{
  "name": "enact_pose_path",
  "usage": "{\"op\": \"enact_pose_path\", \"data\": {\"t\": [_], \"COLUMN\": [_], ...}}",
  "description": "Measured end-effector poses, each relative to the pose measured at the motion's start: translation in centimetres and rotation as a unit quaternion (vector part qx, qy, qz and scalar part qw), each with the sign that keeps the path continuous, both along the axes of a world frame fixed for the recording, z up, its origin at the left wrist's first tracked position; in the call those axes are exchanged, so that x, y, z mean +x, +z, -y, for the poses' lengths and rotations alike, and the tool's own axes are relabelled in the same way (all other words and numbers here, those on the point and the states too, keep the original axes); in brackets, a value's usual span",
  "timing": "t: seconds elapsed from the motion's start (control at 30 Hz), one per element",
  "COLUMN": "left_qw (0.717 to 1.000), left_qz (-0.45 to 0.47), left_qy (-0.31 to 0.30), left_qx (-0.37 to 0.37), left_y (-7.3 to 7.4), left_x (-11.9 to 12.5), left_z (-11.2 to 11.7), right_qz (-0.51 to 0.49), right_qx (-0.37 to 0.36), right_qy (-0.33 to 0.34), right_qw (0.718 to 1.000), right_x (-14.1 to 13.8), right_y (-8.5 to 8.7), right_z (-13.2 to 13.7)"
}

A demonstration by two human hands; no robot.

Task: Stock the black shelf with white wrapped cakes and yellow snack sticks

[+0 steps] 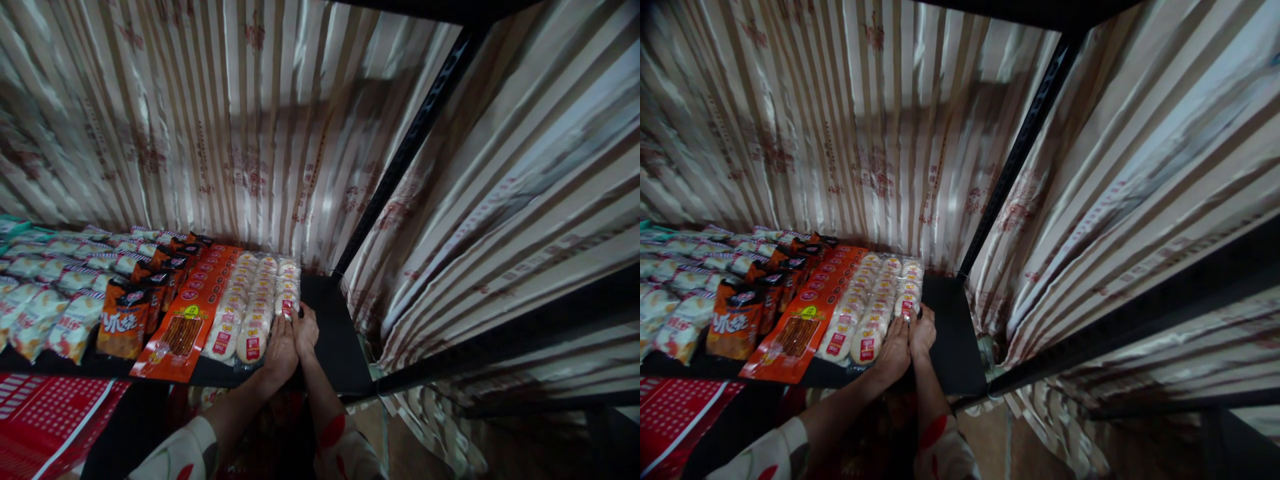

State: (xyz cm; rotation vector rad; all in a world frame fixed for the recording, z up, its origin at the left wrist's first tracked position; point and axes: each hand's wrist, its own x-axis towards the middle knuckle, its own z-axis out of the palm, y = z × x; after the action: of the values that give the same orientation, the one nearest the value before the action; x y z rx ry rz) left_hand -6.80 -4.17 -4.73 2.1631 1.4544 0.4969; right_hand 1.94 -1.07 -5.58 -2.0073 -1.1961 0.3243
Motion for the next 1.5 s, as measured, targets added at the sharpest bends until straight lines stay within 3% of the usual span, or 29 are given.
{"op": "enact_pose_path", "data": {"t": [0.17,0.33,0.5,0.63,0.9,1.07,1.3,1.4,1.5], "left_qw": [1.000,1.000,1.000,0.999,0.999,0.994,0.977,0.982,0.994], "left_qz": [-0.006,-0.013,-0.011,0.006,0.022,0.073,0.176,0.170,0.109], "left_qy": [0.000,0.013,-0.016,-0.020,-0.018,-0.030,-0.037,-0.042,-0.030], "left_qx": [0.001,-0.019,-0.004,0.038,0.019,0.075,0.113,0.069,-0.004], "left_y": [0.6,1.9,3.3,3.6,2.0,0.0,-0.6,-1.1,-2.5], "left_x": [0.1,0.2,-0.5,-1.7,-4.0,-5.6,-9.2,-11.2,-12.9], "left_z": [0.2,1.3,2.5,3.5,5.4,7.3,11.7,13.1,13.8], "right_qz": [-0.009,-0.076,-0.133,-0.137,-0.133,-0.147,-0.141,-0.124,-0.097], "right_qx": [0.017,0.079,0.159,0.182,0.170,0.144,0.146,0.106,0.043], "right_qy": [0.000,-0.012,0.023,0.051,0.054,0.041,0.054,0.091,0.148], "right_qw": [1.000,0.994,0.978,0.972,0.975,0.978,0.978,0.982,0.983], "right_x": [0.1,0.6,0.8,0.0,-3.5,-5.2,-8.2,-9.7,-11.1], "right_y": [-0.3,-0.7,-0.6,-0.1,0.7,0.4,-1.6,-2.8,-4.4], "right_z": [0.0,0.2,1.2,2.3,4.9,7.6,12.9,15.2,16.7]}}
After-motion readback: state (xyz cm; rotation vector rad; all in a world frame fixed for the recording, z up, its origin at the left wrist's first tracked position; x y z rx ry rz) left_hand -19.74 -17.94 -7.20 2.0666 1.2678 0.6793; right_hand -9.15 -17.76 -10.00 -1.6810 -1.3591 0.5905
